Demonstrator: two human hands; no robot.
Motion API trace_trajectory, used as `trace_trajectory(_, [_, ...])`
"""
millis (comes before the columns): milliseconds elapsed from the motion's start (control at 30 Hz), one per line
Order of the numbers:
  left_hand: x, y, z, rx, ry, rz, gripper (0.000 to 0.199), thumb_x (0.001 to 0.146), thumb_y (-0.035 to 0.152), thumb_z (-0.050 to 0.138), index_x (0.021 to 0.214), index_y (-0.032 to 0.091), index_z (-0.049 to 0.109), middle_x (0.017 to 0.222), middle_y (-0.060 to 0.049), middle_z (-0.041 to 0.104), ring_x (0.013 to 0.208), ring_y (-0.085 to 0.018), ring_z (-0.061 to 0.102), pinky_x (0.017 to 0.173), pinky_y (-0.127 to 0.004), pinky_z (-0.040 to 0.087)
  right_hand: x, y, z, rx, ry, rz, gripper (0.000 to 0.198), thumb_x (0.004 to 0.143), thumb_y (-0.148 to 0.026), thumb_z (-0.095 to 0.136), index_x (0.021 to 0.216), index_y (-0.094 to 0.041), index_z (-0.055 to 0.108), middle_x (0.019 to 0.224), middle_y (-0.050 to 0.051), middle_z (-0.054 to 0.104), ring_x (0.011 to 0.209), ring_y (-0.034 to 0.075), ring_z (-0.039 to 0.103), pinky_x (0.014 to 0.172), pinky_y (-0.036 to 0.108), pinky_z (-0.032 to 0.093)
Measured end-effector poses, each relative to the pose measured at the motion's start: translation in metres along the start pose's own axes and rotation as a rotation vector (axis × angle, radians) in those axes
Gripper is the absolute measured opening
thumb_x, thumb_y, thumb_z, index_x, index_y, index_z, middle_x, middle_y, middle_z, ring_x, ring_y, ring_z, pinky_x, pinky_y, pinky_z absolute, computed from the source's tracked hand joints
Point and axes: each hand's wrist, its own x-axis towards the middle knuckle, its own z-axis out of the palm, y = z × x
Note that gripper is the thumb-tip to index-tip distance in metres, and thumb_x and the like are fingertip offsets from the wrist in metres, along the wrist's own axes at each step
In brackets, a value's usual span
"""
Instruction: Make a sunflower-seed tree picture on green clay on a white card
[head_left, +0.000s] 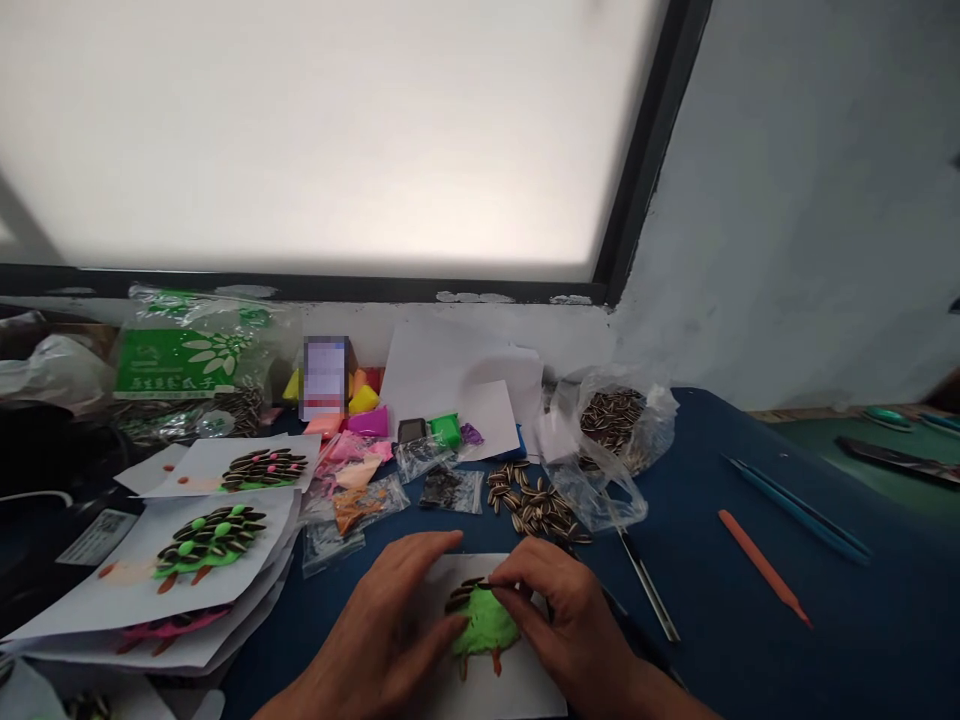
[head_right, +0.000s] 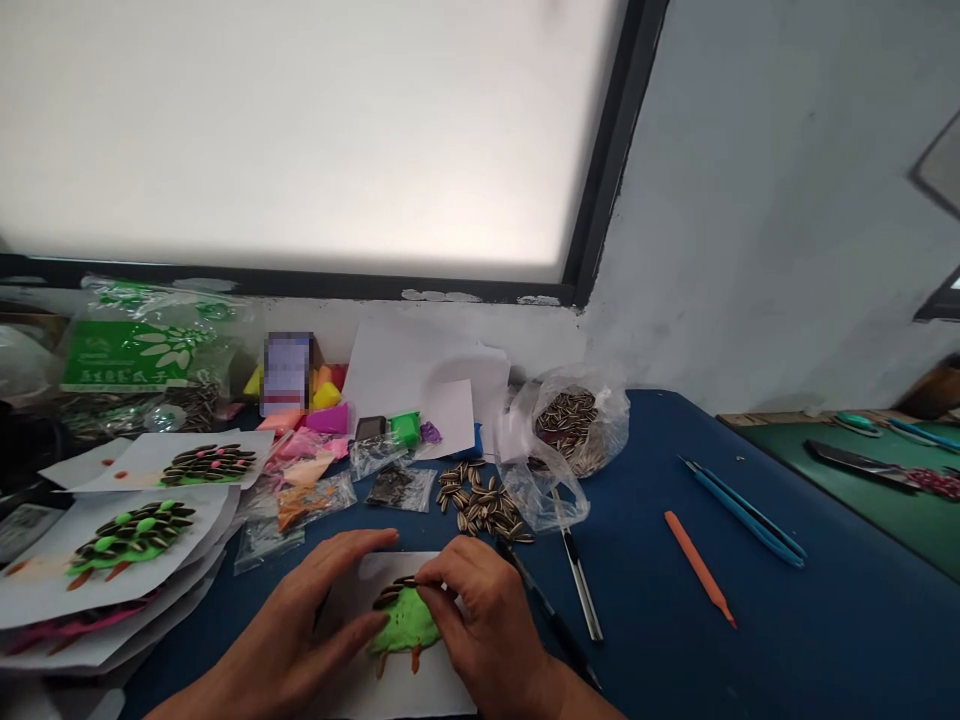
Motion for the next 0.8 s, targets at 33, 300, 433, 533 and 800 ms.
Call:
trace_trajectory(33, [-0.003, -0.001, 0.001, 0.015, -0.02, 0.019, 0.062, 0.084, 0.029, 0.065, 0.141, 0.031, 0.041, 0.137, -0.007, 0.058, 0.125, -0.028, 0.055, 0.104, -0.045, 0.049, -0.001, 0.001, 0.001, -0.005, 0.009, -0.012, 0.014, 0.091, -0.013, 0.056, 0.084, -0.018, 0.066, 0.077, 0.004, 0.064, 0.073, 0.017, 0.061, 0.066, 0.025, 0.045])
trace_trajectory(300, [-0.01, 0.002, -0.003, -0.002, -0.135, -0.077, 0.079, 0.072, 0.023, 0.075, 0.142, 0.033, 0.042, 0.143, -0.005, 0.055, 0.129, -0.029, 0.054, 0.108, -0.043, 0.047, -0.004, 0.005, 0.002, -0.01, 0.017, -0.041, 0.018, 0.093, -0.011, 0.05, 0.09, -0.02, 0.065, 0.079, 0.004, 0.064, 0.073, 0.017, 0.061, 0.065, 0.025, 0.045])
trace_trajectory(433, [-0.011, 0.004, -0.009, -0.002, -0.221, -0.11, 0.086, 0.069, 0.017, 0.078, 0.144, 0.032, 0.039, 0.144, -0.006, 0.054, 0.128, -0.028, 0.055, 0.109, -0.04, 0.046, -0.005, 0.006, 0.003, -0.056, 0.02, -0.06, 0.016, 0.091, -0.01, 0.051, 0.085, -0.02, 0.062, 0.076, 0.003, 0.063, 0.071, 0.016, 0.059, 0.062, 0.024, 0.043])
trace_trajectory(533, [-0.012, 0.004, -0.009, 0.009, -0.226, -0.101, 0.088, 0.069, 0.018, 0.08, 0.144, 0.032, 0.038, 0.145, -0.006, 0.053, 0.13, -0.028, 0.053, 0.11, -0.041, 0.045, -0.005, 0.007, 0.005, -0.063, 0.017, -0.08, 0.017, 0.091, -0.009, 0.049, 0.084, -0.02, 0.06, 0.077, 0.003, 0.062, 0.072, 0.016, 0.059, 0.063, 0.024, 0.043])
trace_trajectory(800, [-0.008, 0.014, -0.014, 0.035, -0.178, 0.024, 0.089, 0.07, 0.028, 0.082, 0.145, 0.032, 0.036, 0.143, -0.008, 0.055, 0.128, -0.03, 0.054, 0.109, -0.042, 0.046, -0.006, 0.009, 0.005, -0.079, 0.001, -0.126, 0.018, 0.094, -0.009, 0.046, 0.088, -0.021, 0.057, 0.078, 0.003, 0.061, 0.072, 0.017, 0.056, 0.064, 0.026, 0.041])
